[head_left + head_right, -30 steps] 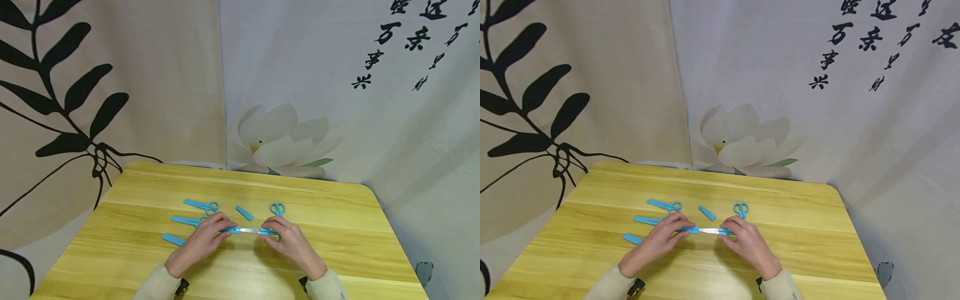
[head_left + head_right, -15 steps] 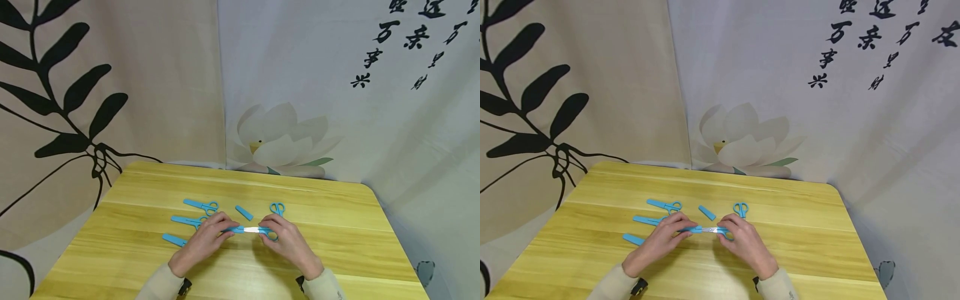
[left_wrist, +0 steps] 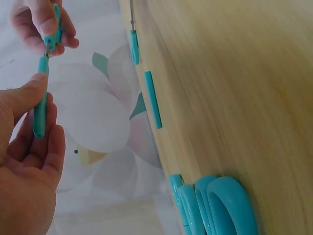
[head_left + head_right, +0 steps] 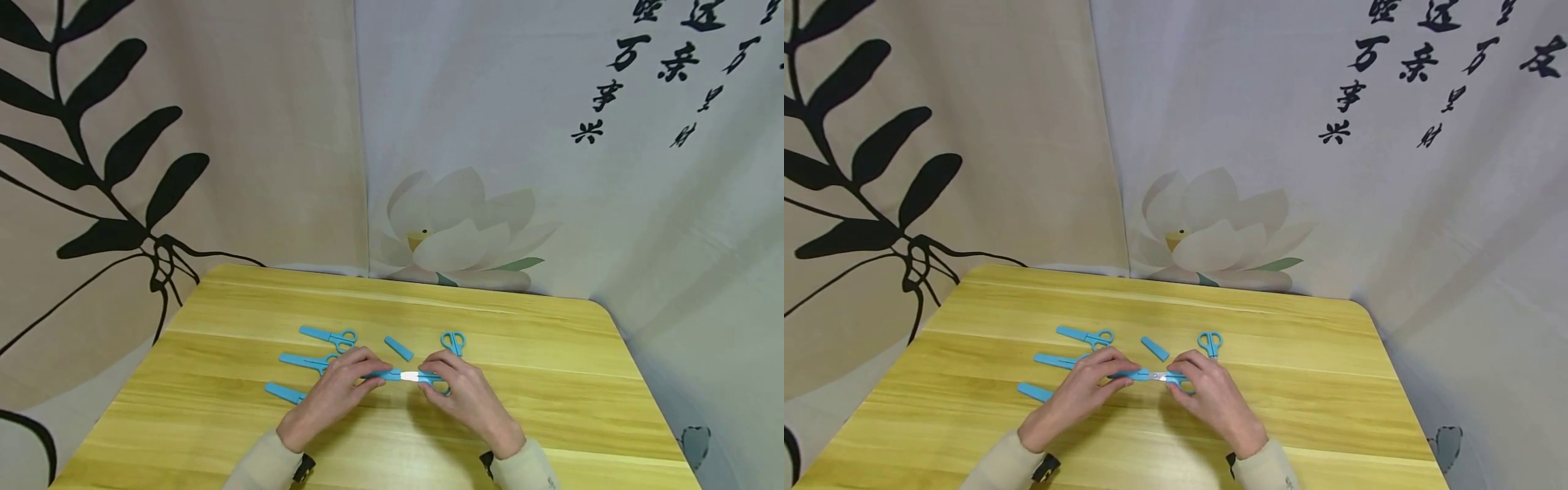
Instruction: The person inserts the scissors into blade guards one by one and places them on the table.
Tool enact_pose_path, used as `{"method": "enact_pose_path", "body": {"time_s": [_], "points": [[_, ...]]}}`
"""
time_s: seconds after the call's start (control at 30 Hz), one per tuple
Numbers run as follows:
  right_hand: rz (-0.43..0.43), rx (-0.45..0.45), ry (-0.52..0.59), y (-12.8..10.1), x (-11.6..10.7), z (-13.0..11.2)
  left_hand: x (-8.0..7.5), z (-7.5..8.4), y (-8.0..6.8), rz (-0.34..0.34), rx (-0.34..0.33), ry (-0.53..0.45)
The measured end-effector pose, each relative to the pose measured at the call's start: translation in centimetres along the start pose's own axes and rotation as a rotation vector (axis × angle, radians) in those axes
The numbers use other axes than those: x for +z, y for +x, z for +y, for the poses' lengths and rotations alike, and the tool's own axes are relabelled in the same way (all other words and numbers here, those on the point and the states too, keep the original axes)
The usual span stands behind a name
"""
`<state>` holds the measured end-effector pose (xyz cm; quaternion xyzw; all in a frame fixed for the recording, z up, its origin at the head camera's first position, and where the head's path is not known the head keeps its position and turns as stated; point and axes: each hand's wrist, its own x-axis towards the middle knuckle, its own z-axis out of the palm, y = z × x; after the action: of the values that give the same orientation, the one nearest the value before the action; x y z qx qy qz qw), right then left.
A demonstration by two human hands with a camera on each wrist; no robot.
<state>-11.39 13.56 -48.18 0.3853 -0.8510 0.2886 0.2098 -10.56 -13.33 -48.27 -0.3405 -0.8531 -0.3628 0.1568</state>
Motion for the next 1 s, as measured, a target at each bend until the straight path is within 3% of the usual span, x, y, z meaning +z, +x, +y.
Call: {"method": "enact_pose_path", "body": {"time_s": [0.33, 0.63, 1.0], "points": [[0.014, -0.026, 0.004, 0.28, 0.39, -0.05, -0.04, -0.11, 0.28, -0.015, 0.035, -0.032], [0.011, -0.023, -0.002, 0.28, 0.72, -0.09, 0.16, -0.18, 0.36, -0.018, 0.049, 0.0], [0.028, -0.029, 0.012, 0.37, 0.76, -0.21, 0.36, -0.21, 0.62, 0.035, 0.086, -0.045]]}}
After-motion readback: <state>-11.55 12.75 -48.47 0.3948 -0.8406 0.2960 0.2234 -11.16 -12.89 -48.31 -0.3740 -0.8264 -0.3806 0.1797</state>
